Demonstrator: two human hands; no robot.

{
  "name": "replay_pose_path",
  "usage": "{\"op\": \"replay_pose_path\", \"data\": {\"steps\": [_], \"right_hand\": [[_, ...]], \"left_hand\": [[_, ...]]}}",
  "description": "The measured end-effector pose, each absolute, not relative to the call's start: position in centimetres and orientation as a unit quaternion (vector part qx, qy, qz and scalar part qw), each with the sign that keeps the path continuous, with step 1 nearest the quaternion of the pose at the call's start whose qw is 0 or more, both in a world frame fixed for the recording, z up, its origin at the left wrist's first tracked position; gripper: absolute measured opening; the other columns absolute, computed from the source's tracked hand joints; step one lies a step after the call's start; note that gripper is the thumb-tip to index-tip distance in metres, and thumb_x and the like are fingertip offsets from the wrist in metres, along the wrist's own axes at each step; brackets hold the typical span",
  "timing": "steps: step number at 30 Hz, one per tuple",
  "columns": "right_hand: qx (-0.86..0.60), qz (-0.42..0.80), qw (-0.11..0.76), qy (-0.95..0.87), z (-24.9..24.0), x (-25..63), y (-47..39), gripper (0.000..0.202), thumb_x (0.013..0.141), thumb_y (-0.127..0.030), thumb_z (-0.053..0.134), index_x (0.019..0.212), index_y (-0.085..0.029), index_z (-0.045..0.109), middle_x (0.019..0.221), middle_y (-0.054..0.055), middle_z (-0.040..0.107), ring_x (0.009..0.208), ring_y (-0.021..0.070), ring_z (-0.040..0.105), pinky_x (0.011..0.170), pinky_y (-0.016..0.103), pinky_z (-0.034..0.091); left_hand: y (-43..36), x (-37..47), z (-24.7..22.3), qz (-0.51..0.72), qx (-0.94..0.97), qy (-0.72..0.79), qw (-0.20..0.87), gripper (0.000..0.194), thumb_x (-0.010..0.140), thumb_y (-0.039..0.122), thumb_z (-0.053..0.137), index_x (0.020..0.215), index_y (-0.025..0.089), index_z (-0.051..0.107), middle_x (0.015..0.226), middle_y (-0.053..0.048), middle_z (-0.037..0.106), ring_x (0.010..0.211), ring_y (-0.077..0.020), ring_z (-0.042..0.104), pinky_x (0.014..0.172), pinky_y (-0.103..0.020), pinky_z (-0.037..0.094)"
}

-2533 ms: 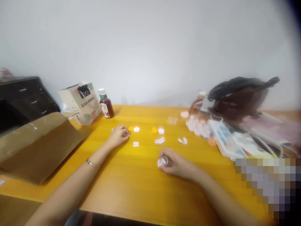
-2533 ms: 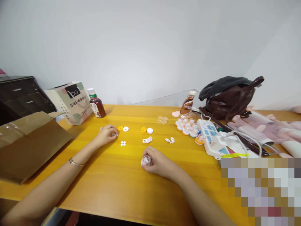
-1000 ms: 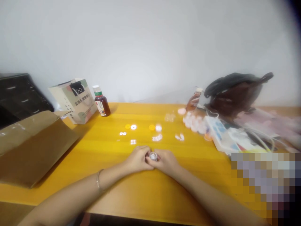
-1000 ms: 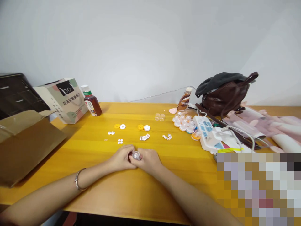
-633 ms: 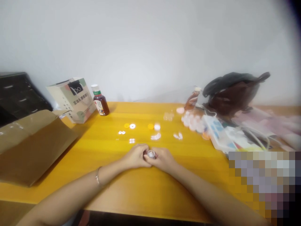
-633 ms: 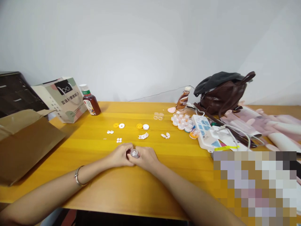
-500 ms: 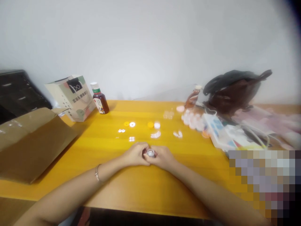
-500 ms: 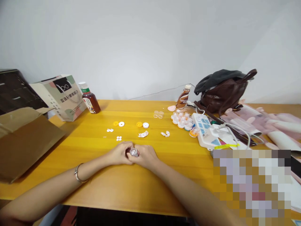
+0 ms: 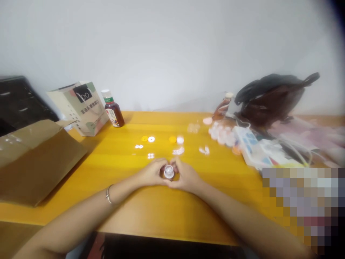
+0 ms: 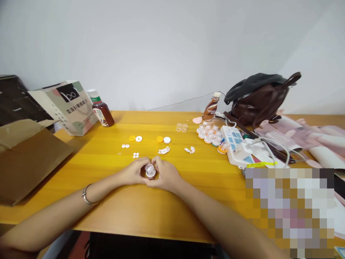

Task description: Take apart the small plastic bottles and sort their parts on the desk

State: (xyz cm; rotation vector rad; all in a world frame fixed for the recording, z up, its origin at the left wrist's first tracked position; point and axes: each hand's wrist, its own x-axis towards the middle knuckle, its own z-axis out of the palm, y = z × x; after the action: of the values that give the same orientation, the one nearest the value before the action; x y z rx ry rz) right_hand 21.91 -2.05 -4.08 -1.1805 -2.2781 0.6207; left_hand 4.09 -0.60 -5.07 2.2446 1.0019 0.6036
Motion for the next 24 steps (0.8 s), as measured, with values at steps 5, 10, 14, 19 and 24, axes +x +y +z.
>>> {"op": "replay_pose_path", "data": {"steps": [5,10,14,19,24], "right_hand": [[-0.474,0.206,0.255,-0.817,-4.68,21.47,-2.06,0.039,0.065,-0.042,0.062,0.09,-0.021,0.041,0.063,-0.004,0.052,0.055,0.0135,0.05,0.052,0.023,0.033],[-0.443,0.227,0.268,-0.825,-4.64,21.56,-2.64,0.031,0.073,-0.03,0.054,0.1,-0.021,0.042,0.075,-0.001,0.06,0.064,0.0148,0.055,0.058,0.025,0.039],[-0.404,0.202,0.299,-0.84,-4.64,21.87,-2.8,0.056,0.066,-0.029,0.059,0.116,-0.018,0.034,0.09,0.006,0.058,0.076,0.0194,0.056,0.068,0.031,0.042],[-0.452,0.173,0.293,-0.825,-4.99,21.46,-2.56,0.066,0.062,-0.045,0.067,0.113,-0.017,0.037,0.09,0.009,0.057,0.079,0.0233,0.056,0.068,0.034,0.042],[-0.427,0.174,0.282,-0.841,-4.79,21.47,-2.72,0.039,0.071,-0.029,0.056,0.107,-0.018,0.043,0.089,0.007,0.059,0.08,0.0216,0.056,0.072,0.035,0.042]], "left_hand": [[-0.55,3.97,-5.26,0.223,0.853,0.374,0.288,0.026,0.06,0.029,0.067,0.073,0.015,0.048,0.075,0.0,0.051,0.067,-0.0124,0.046,0.06,-0.021,0.035],[-0.78,3.99,-4.96,0.229,0.852,0.357,0.306,0.025,0.061,0.02,0.062,0.084,0.015,0.054,0.079,0.0,0.052,0.072,-0.0136,0.048,0.062,-0.022,0.036],[-0.69,3.89,-4.97,0.231,0.854,0.348,0.309,0.025,0.063,0.025,0.064,0.083,0.015,0.053,0.082,-0.002,0.054,0.074,-0.0146,0.049,0.066,-0.023,0.038],[-0.57,3.83,-5.39,0.234,0.855,0.362,0.287,0.027,0.064,0.032,0.066,0.076,0.015,0.049,0.077,-0.001,0.052,0.069,-0.0139,0.048,0.062,-0.023,0.037],[-0.86,4.05,-4.96,0.236,0.856,0.347,0.303,0.02,0.066,0.024,0.063,0.079,0.015,0.051,0.079,-0.001,0.053,0.073,-0.014,0.049,0.064,-0.023,0.037]]}}
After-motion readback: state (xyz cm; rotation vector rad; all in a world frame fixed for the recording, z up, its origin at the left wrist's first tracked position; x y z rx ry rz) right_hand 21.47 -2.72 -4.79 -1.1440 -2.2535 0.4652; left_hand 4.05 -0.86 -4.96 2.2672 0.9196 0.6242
